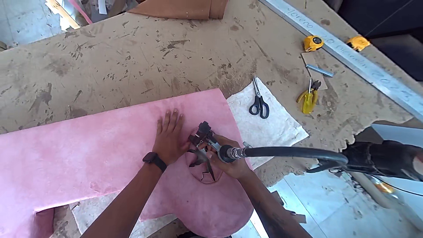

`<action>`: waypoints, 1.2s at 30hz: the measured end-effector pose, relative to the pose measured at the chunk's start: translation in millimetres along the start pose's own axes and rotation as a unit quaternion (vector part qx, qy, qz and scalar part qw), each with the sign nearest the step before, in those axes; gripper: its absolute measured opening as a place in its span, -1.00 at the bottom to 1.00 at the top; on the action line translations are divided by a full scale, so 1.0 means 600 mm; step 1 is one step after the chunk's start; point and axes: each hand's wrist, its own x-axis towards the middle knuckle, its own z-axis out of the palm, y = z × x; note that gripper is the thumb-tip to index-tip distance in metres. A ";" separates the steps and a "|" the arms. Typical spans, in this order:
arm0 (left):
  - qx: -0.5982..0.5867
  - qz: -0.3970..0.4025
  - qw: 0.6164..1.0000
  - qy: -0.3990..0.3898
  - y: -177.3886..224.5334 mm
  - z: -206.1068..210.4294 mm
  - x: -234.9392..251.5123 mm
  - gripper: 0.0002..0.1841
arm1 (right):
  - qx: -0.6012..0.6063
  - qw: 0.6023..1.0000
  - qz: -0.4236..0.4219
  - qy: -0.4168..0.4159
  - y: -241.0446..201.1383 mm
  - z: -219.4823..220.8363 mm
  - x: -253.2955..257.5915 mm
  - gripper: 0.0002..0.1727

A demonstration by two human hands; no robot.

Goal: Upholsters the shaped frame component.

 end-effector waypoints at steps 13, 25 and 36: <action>-0.029 0.015 0.999 -0.015 -0.008 0.000 -0.031 0.23 | -0.001 0.997 -0.007 -0.082 -0.002 -0.018 0.017 -0.83; -0.153 -0.016 0.988 0.023 0.031 0.031 -0.213 0.07 | 0.008 0.998 0.021 -0.050 -0.026 -0.016 -0.007 -0.78; -0.294 0.015 0.949 0.111 0.112 0.079 -0.415 -0.66 | 0.181 0.802 0.079 0.564 0.000 -0.250 -0.125 -0.71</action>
